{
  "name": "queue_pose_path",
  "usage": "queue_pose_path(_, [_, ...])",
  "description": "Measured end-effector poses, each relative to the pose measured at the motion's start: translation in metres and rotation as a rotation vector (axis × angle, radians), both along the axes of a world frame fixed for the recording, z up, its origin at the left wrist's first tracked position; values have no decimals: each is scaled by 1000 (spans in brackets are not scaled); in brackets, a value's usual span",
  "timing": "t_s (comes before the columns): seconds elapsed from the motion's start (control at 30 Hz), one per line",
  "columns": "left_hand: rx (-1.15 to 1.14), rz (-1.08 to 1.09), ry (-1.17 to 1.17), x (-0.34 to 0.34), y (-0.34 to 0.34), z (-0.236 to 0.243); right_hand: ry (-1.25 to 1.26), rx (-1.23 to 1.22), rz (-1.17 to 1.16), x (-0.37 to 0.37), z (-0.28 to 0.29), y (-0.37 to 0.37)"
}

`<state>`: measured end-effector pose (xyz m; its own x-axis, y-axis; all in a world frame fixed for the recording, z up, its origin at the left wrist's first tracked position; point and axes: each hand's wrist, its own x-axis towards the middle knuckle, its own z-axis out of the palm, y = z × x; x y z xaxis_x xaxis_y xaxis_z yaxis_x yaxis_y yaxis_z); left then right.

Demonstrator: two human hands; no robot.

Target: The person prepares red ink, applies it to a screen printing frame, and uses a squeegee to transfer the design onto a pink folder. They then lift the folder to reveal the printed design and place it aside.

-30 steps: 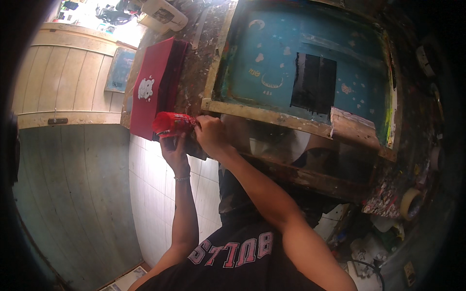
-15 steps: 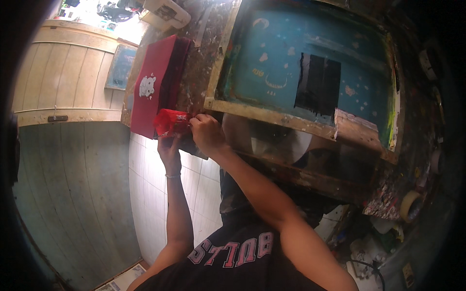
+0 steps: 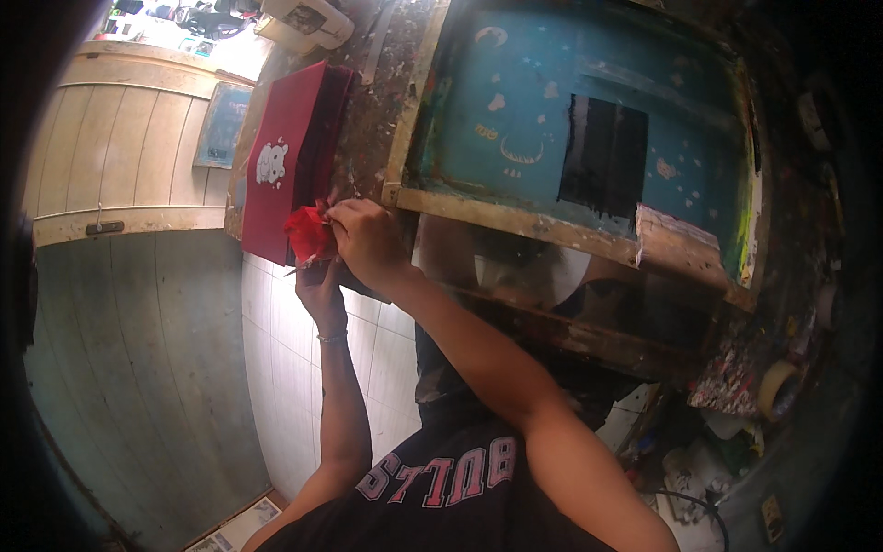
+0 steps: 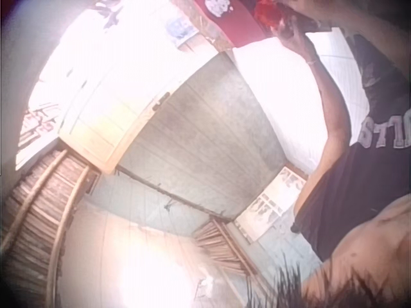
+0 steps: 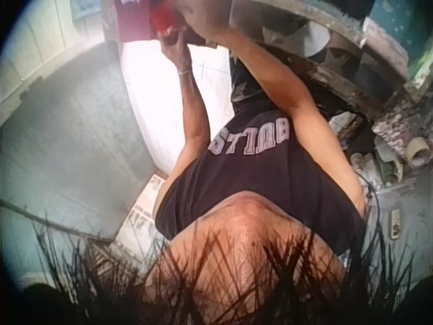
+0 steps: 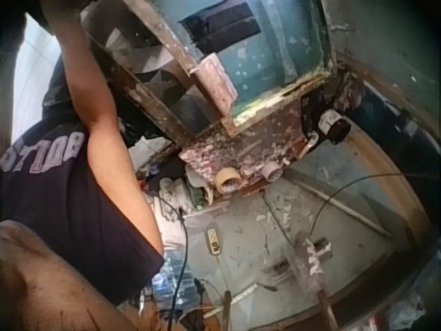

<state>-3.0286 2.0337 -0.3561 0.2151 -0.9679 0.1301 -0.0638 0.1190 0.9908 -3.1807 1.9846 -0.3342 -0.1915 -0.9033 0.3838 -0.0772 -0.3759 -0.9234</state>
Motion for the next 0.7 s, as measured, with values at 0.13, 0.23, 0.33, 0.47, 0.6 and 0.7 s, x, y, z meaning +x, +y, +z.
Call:
queue_pose_path(0.13, [10, 9, -29, -3, 0, 5, 198, 16, -4, 1, -28, 4])
queue_pose_path(0.23, [-1, 38, -47, -3, 1, 4, 362, 80, 23, -6, -39, 11])
queue_pose_path(0.33, [-11, 34, -47, -3, -2, 3, 386, 113, -5, -11, -35, 19])
queue_pose_path(0.47, [17, 5, -134, 13, 2, 3, 135, -8, -57, -16, 6, 8])
queue_pose_path(0.6, [58, -25, -144, 14, -1, 4, -31, -55, 50, -7, 7, -18])
queue_pose_path(0.7, [47, -38, -110, 11, -2, 4, 211, 43, 134, -7, -10, -19])
